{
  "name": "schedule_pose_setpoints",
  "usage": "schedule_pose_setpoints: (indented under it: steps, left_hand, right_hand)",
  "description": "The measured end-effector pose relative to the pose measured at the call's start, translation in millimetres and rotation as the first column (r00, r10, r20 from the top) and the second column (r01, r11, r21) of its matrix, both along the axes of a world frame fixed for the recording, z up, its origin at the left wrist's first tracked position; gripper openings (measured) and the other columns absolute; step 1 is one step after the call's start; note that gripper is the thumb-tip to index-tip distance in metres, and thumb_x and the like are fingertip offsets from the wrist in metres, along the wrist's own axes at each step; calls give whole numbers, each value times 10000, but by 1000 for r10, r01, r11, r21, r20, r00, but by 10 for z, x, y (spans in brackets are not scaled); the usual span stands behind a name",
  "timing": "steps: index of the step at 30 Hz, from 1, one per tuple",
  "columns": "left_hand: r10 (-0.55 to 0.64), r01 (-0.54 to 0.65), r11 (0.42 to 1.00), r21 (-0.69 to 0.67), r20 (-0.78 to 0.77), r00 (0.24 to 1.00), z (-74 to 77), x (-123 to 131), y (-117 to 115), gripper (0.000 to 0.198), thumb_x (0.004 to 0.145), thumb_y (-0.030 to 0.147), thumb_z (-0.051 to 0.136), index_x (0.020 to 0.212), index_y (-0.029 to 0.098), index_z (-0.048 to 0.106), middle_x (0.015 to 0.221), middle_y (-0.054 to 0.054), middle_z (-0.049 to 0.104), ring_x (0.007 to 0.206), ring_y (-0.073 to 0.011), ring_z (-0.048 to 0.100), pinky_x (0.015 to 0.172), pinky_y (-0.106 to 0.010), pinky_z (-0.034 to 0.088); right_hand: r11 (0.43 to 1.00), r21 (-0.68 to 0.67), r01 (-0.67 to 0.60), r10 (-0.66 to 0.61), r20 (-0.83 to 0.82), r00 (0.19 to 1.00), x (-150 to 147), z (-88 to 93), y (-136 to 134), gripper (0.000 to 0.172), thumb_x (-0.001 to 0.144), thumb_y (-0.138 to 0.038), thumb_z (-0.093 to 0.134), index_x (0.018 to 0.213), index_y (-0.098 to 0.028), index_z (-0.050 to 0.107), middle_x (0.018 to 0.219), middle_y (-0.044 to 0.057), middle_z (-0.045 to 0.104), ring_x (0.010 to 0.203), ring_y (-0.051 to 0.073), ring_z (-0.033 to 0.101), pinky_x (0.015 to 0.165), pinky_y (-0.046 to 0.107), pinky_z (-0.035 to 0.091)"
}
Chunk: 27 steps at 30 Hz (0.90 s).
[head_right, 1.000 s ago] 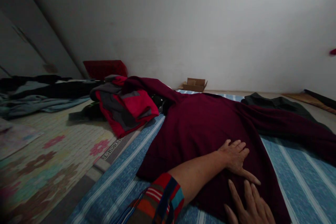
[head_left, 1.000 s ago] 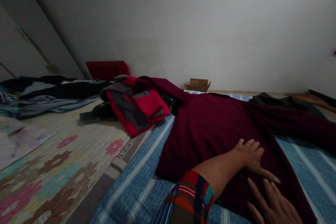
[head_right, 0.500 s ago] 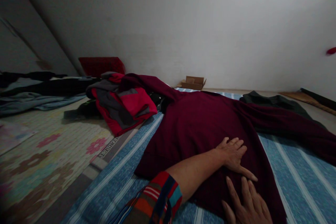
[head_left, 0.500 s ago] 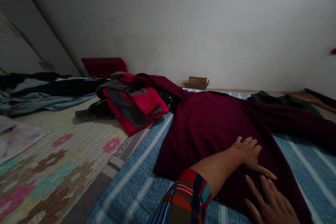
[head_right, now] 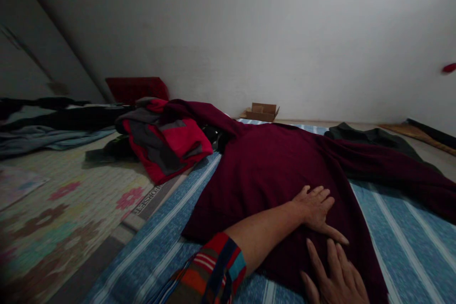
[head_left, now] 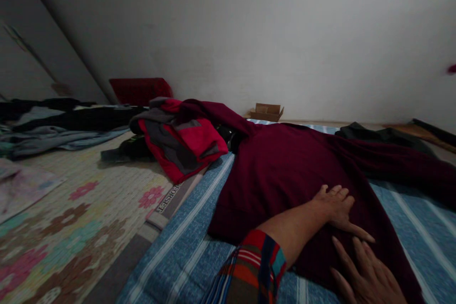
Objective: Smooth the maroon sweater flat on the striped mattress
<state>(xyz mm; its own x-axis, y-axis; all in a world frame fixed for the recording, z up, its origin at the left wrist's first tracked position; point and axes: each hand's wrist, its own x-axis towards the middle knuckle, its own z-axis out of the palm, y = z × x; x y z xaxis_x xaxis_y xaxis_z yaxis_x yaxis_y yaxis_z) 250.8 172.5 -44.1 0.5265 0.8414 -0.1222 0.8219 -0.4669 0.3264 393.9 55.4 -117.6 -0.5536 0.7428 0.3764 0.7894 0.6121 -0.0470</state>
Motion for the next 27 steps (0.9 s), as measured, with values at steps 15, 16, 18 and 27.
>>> schedule_pose_setpoints:
  steps: [15,16,18,27]
  left_hand:
    - [1,-1,1000,-10,27,1000,10,-10,5,1139,573,881,297,1416,120,211,1518,-115,132,1390,-281,-13,1100,-517,50]
    - [0,0,1000,-14,21,1000,14,-10,5,1136,575,880,295,1419,126,202,1520,-110,124,1390,-278,-20,1100,-515,47]
    - [0,1,1000,-15,13,1000,18,-9,7,1130,575,881,297,1421,140,193,1523,-101,116,1391,-275,-21,1102,-512,41]
    - [0,0,1000,16,31,1000,-7,-6,11,1121,578,881,300,1409,132,231,1513,-120,152,1389,-280,14,1095,-522,59]
  right_hand:
    - [1000,3,-20,20,19,1000,27,28,18,510,839,-495,336,1242,-260,541,1246,113,558,1218,363,420,851,518,393]
    - [1000,0,-20,20,19,1000,32,32,20,513,839,-498,335,1246,-261,538,1248,111,557,1219,361,420,852,515,394]
    - [1000,-5,-16,16,19,1000,36,37,22,520,839,-504,332,1251,-260,535,1249,109,558,1221,359,418,853,515,395]
    - [1000,1,-3,3,30,1000,10,49,13,502,839,-496,332,1221,-263,559,1256,108,549,1229,356,406,864,511,395]
